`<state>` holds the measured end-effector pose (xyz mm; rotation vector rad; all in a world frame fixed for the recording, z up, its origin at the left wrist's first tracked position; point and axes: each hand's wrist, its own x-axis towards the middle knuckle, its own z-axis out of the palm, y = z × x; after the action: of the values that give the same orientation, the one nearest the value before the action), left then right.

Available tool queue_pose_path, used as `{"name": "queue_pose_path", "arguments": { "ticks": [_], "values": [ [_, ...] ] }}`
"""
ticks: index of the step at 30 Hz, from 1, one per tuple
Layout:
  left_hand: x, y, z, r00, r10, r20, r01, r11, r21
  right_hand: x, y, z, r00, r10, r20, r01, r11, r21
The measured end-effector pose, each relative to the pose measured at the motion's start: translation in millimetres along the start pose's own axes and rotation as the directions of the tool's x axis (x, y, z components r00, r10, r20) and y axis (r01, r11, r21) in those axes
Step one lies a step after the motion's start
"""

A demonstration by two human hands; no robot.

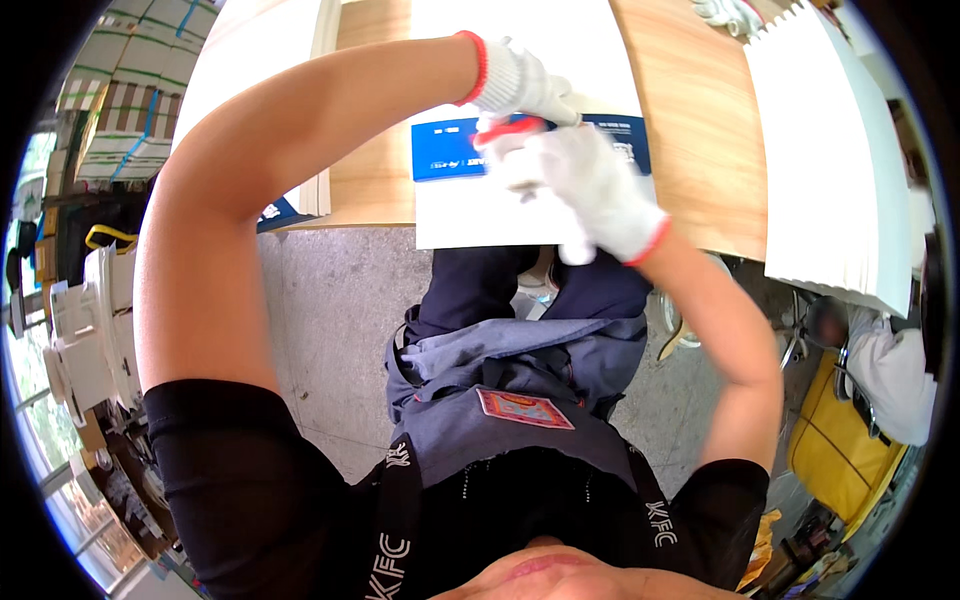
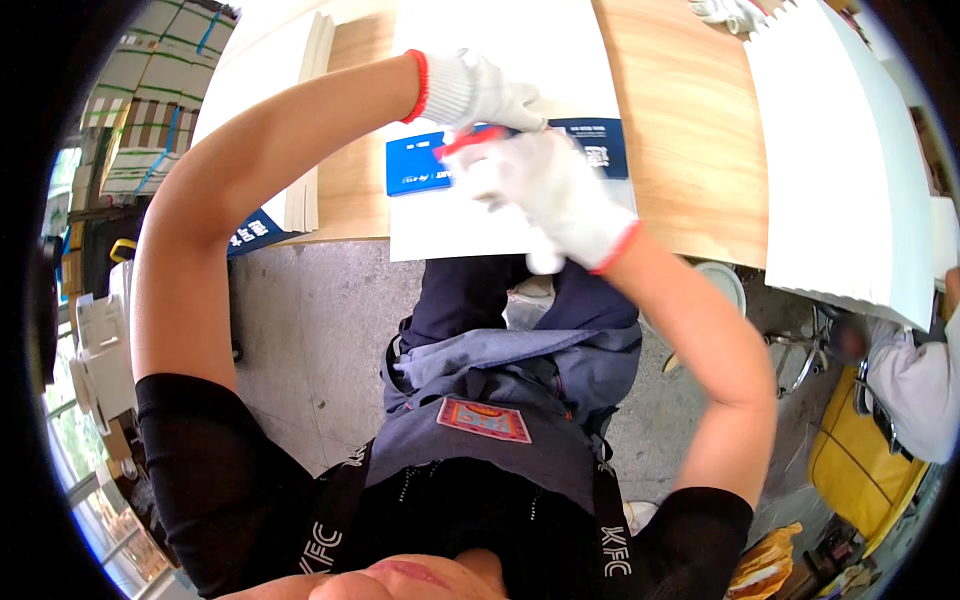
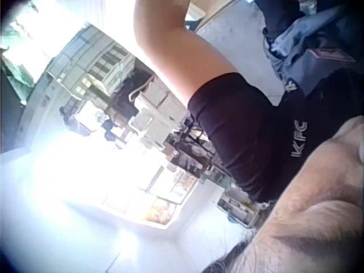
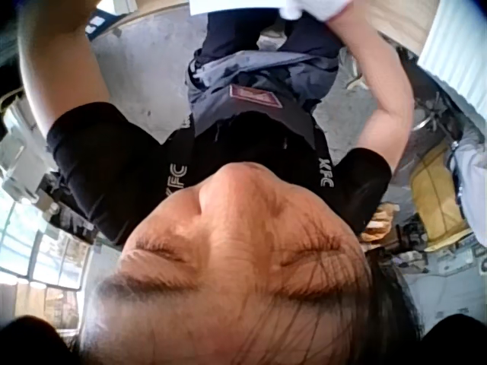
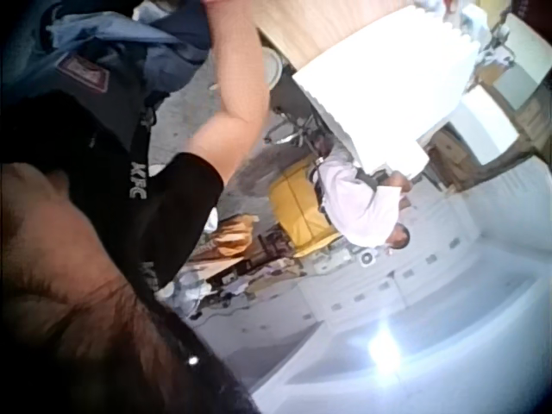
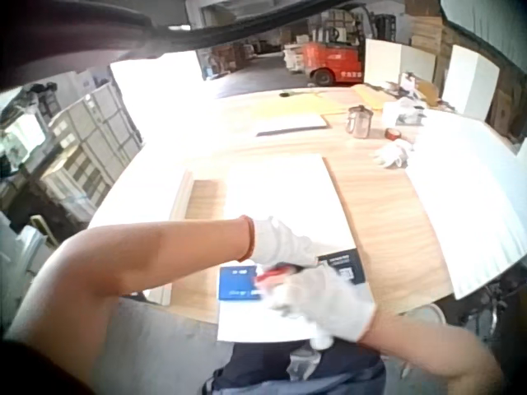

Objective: The person applies glue to the spine of a white notebook using a brush, then presses a blue cover onto the glued spine. They repeat this process for multiple notebooks, stacking the finished items on the table.

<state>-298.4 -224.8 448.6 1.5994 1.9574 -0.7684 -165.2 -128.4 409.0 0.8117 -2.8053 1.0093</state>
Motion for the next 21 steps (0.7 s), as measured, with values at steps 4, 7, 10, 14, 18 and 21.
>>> {"name": "queue_pose_path", "arguments": {
  "ticks": [4,7,10,14,18,21],
  "values": [
    [-6.4,12.7,-6.6,0.998,-0.057,-0.040,0.057,0.998,0.017,61.7,-28.1,85.1,0.943,-0.285,-0.169,0.294,0.956,0.024],
    [-2.3,8.6,1.9,0.998,-0.023,-0.063,0.021,0.999,-0.031,71.2,-29.3,97.6,0.949,-0.301,-0.091,0.310,0.944,0.113],
    [-8.2,10.5,-3.2,0.998,-0.048,-0.036,0.050,0.997,0.051,37.5,-17.5,54.9,0.970,-0.231,-0.069,0.237,0.968,0.085],
    [-6.2,6.5,5.0,0.998,-0.007,-0.056,0.010,0.998,0.060,-50.8,41.6,-21.1,0.981,-0.160,-0.109,0.109,0.922,-0.370],
    [-20.6,22.8,-9.3,0.980,0.046,-0.195,-0.036,0.998,0.053,-104.1,78.5,-73.2,0.865,0.447,-0.227,-0.487,0.857,-0.167],
    [-18.7,50.9,34.3,0.878,-0.183,-0.441,0.239,0.968,0.073,-113.2,68.6,-102.5,0.836,0.393,-0.384,-0.548,0.654,-0.522]
  ]
}}
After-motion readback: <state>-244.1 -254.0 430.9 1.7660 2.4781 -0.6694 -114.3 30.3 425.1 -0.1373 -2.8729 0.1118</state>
